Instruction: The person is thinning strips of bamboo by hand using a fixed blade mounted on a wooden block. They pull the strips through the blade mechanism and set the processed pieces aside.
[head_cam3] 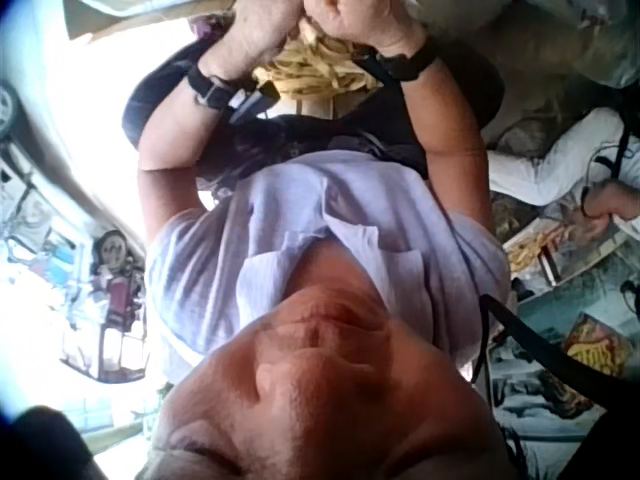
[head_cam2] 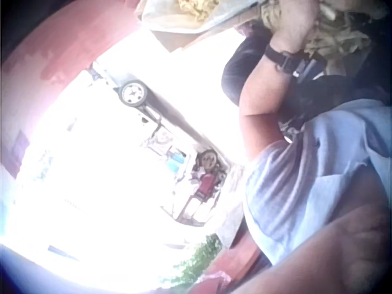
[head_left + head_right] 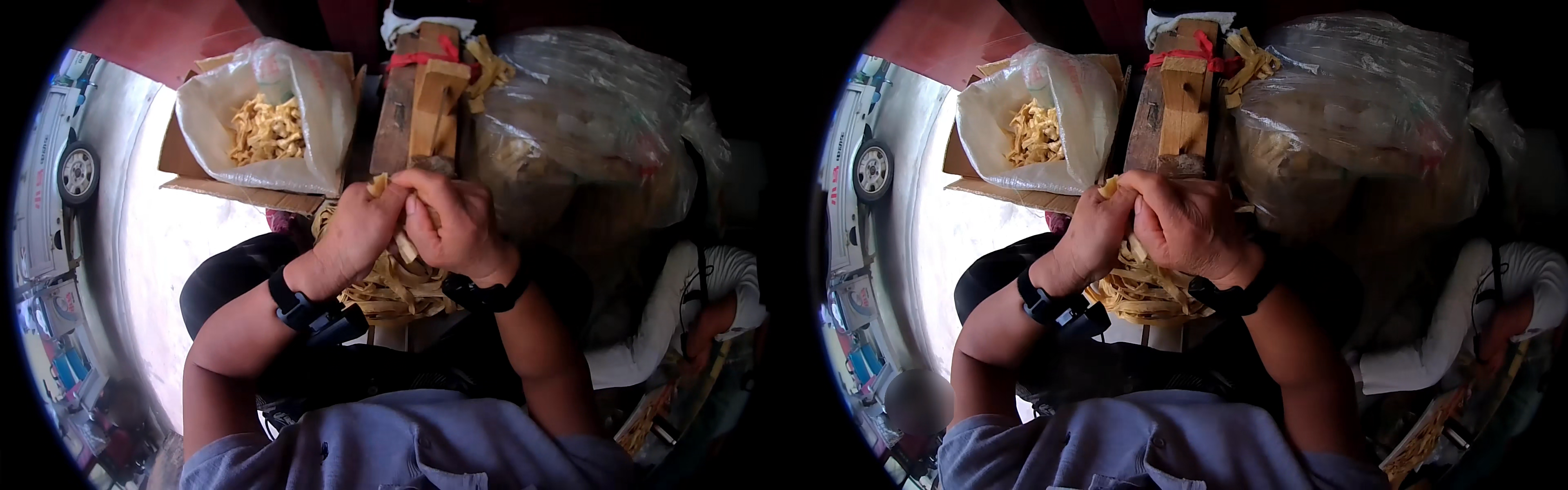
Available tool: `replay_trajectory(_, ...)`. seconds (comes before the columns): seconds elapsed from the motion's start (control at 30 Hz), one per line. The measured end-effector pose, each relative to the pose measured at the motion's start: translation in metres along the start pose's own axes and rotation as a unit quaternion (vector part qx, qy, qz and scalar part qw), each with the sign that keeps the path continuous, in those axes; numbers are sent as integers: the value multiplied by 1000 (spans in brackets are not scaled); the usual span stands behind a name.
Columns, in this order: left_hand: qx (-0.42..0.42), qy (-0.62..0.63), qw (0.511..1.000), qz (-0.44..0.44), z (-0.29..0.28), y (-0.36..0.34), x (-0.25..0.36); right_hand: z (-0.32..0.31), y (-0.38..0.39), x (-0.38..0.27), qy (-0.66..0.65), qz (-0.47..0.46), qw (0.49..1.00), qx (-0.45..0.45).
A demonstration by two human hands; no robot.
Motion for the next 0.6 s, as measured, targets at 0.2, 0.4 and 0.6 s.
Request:
replay_trajectory(0.2, -422, 11, 899, -114, 34, 61, 11, -46, -10, -1, -152, 94, 983, 41)
replay_trajectory(0.4, -93, -395, 759, 509, 5, 48, 63, -4, 19, 13, -466, 411, 776, -109)
replay_trajectory(0.6, 42, -486, 634, 600, 6, 62, 60, 22, 45, -5, -704, 490, 510, -70)
Point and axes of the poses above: each hand's wrist, its own y-axis away from the middle knuckle, its own z-axis out of the palm, x = y × z, the point moved 5 cm from there along -y, towards the middle knuckle
